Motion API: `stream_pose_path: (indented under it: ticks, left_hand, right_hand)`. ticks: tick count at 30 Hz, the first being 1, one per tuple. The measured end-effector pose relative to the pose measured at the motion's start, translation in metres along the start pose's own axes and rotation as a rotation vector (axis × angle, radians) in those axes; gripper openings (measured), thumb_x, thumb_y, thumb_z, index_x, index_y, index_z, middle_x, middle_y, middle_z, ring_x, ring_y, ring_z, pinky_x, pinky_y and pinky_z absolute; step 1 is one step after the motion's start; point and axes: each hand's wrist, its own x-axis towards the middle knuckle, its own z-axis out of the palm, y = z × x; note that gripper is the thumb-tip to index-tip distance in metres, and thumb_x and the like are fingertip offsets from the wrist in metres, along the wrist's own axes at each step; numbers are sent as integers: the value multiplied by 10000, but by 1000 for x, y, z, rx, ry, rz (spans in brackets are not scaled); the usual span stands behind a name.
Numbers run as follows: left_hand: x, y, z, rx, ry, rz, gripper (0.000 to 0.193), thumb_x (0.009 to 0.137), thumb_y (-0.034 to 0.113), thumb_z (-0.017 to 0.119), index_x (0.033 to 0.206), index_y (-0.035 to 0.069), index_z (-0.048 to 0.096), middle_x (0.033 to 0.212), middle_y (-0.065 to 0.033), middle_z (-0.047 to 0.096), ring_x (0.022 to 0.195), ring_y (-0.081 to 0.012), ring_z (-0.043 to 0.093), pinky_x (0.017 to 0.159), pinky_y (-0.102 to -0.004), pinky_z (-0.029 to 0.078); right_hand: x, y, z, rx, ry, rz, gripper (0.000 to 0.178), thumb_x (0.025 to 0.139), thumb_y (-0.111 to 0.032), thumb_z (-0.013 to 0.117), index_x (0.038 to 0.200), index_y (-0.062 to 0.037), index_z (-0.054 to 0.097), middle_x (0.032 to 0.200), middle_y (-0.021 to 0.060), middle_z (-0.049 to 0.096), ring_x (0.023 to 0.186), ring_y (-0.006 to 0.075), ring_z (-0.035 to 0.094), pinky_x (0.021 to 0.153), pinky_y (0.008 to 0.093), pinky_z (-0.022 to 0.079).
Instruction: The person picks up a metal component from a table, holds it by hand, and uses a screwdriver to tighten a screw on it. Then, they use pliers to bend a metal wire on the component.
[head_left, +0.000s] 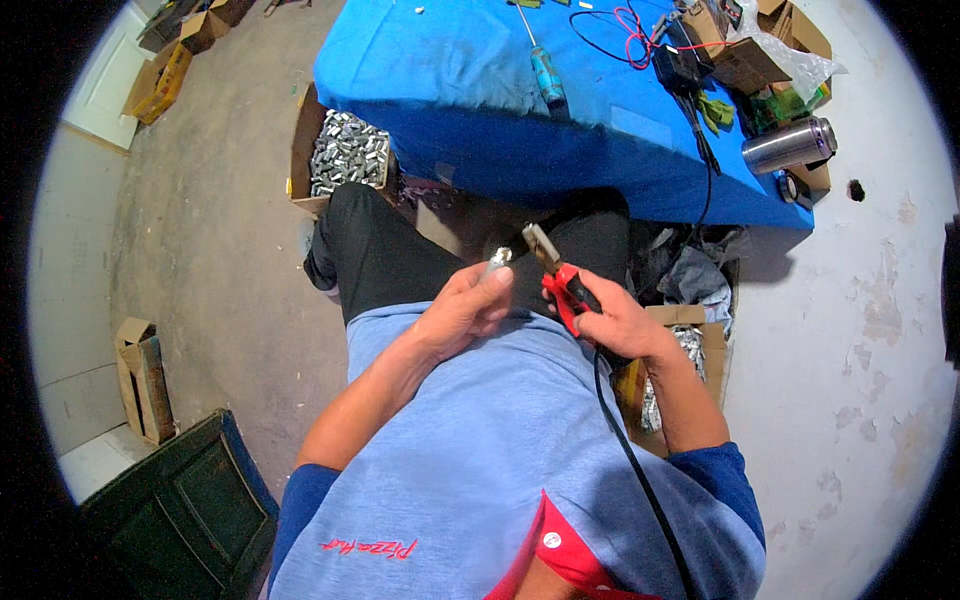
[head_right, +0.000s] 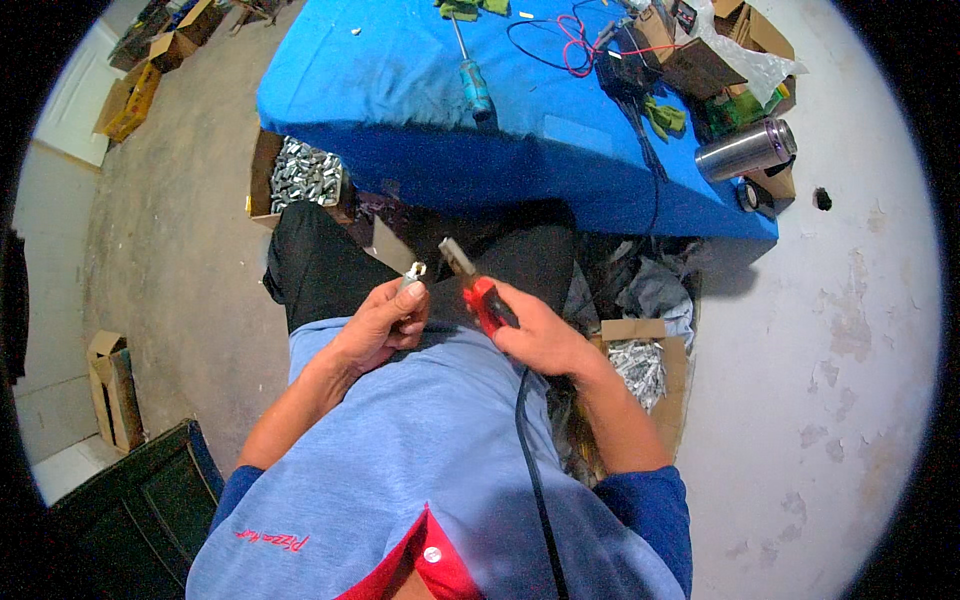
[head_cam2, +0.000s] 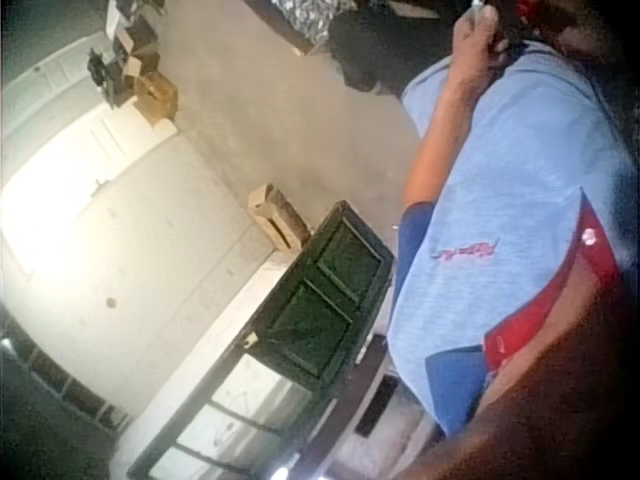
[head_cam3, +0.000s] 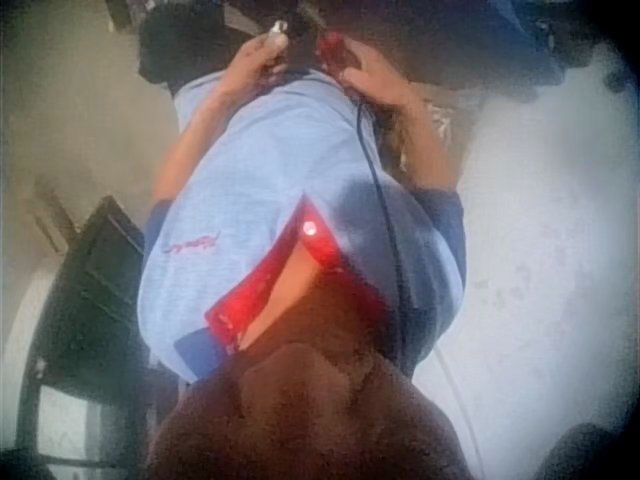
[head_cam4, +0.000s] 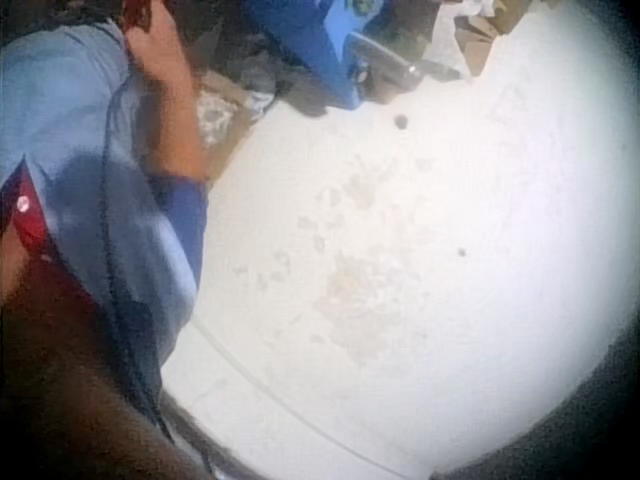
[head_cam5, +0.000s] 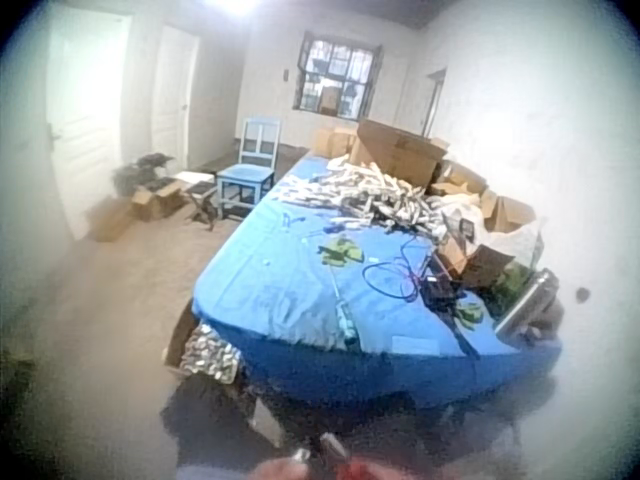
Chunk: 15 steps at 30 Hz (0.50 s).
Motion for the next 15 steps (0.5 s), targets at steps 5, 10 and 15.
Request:
stream_pose_path:
  ticks: [5, 10, 15]
  left_hand:
    - [0, 1, 4, -16, 36, -5, 380, 971, 456, 637, 908, 125, 461, 734, 41, 398, 606, -43, 345, 471, -187, 272]
    - [2, -4, 4, 36, 55, -6, 337, 990, 457, 601, 1004, 127, 536, 731, 86, 397, 596, -18, 308, 473, -187, 218]
    - [2, -3, 5, 84, 57, 11, 321, 1002, 440, 583, 1012, 121, 549, 725, 92, 387, 593, -19, 302, 475, -194, 214]
  right_hand:
    - [-13, 7, 15, -410, 150, -191, 698, 805, -84, 524, 1467, 52, 351, 1292, 296, 529, 1170, 423, 552, 1042, 464, 418]
    - [-12, -4, 19, -582, 198, -93, 719, 804, -95, 536, 1471, 70, 325, 1323, 285, 505, 1230, 434, 506, 1068, 453, 403]
    - [-9, -7, 19, -668, 192, -130, 682, 812, -118, 552, 1427, 102, 352, 1258, 272, 530, 1179, 435, 524, 1009, 475, 441]
